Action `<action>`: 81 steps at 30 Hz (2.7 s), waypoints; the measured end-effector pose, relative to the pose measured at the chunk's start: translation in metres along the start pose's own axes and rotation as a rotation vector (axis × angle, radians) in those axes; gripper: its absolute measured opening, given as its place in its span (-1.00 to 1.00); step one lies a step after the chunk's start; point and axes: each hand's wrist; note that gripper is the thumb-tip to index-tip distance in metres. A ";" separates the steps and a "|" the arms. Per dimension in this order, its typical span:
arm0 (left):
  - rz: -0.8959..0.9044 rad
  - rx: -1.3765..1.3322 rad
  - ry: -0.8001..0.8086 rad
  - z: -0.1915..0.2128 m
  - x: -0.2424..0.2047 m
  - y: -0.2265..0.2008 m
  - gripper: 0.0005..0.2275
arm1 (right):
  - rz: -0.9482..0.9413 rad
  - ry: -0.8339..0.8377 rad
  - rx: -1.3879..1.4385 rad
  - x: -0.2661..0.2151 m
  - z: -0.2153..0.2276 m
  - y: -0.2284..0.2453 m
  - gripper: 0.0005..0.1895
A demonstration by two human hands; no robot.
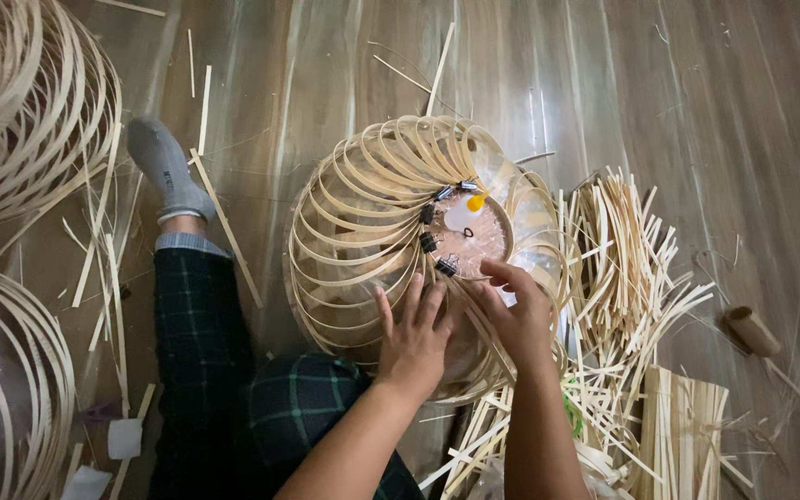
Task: The person assembles a spherical bamboo lamp by gluing and placing thin bamboo strips onto a frame using a bottle of adhesive and a small tool.
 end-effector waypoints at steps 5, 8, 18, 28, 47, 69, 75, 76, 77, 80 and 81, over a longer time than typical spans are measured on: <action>-0.020 0.003 -0.090 0.004 0.001 0.000 -0.41 | -0.020 -0.006 -0.018 -0.011 0.003 -0.001 -0.66; 0.000 0.080 0.004 0.005 0.002 -0.001 -0.40 | -0.165 0.000 0.015 -0.035 0.006 -0.008 -0.68; -0.003 0.029 -0.044 -0.003 0.006 -0.001 -0.39 | -0.444 0.437 0.154 -0.202 -0.015 -0.033 -0.69; 0.028 -0.027 -0.117 0.007 -0.007 -0.005 -0.27 | -1.118 0.325 0.798 -0.249 -0.093 -0.078 -0.44; 0.297 -0.195 -0.217 0.013 -0.036 0.050 -0.52 | -1.274 -0.161 1.373 -0.255 -0.118 -0.143 -0.71; 0.306 -0.356 -0.308 0.009 -0.036 0.041 -0.60 | -0.874 0.197 -0.535 -0.304 -0.098 -0.200 -0.28; 0.262 -0.349 -0.366 0.008 -0.034 0.031 -0.62 | -1.119 0.454 -0.387 -0.289 -0.086 -0.207 -0.38; 0.290 -0.352 -0.341 0.008 -0.035 0.031 -0.63 | -1.127 0.481 -0.398 -0.291 -0.082 -0.206 -0.41; 0.317 -0.355 -0.318 0.008 -0.033 0.032 -0.64 | -1.133 0.506 -0.409 -0.286 -0.080 -0.208 -0.43; 0.298 -0.369 -0.338 0.005 -0.033 0.037 -0.64 | -1.112 0.494 -0.314 -0.278 -0.075 -0.210 -0.50; 0.282 -0.369 -0.356 0.003 -0.034 0.038 -0.64 | -1.105 0.475 -0.261 -0.282 -0.072 -0.209 -0.52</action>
Point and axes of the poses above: each hand's wrist, its own x-axis towards the middle knuckle, its own z-axis out of the back of the hand, y = z × x, and after that the axes turned 4 degrees about -z, right-handed
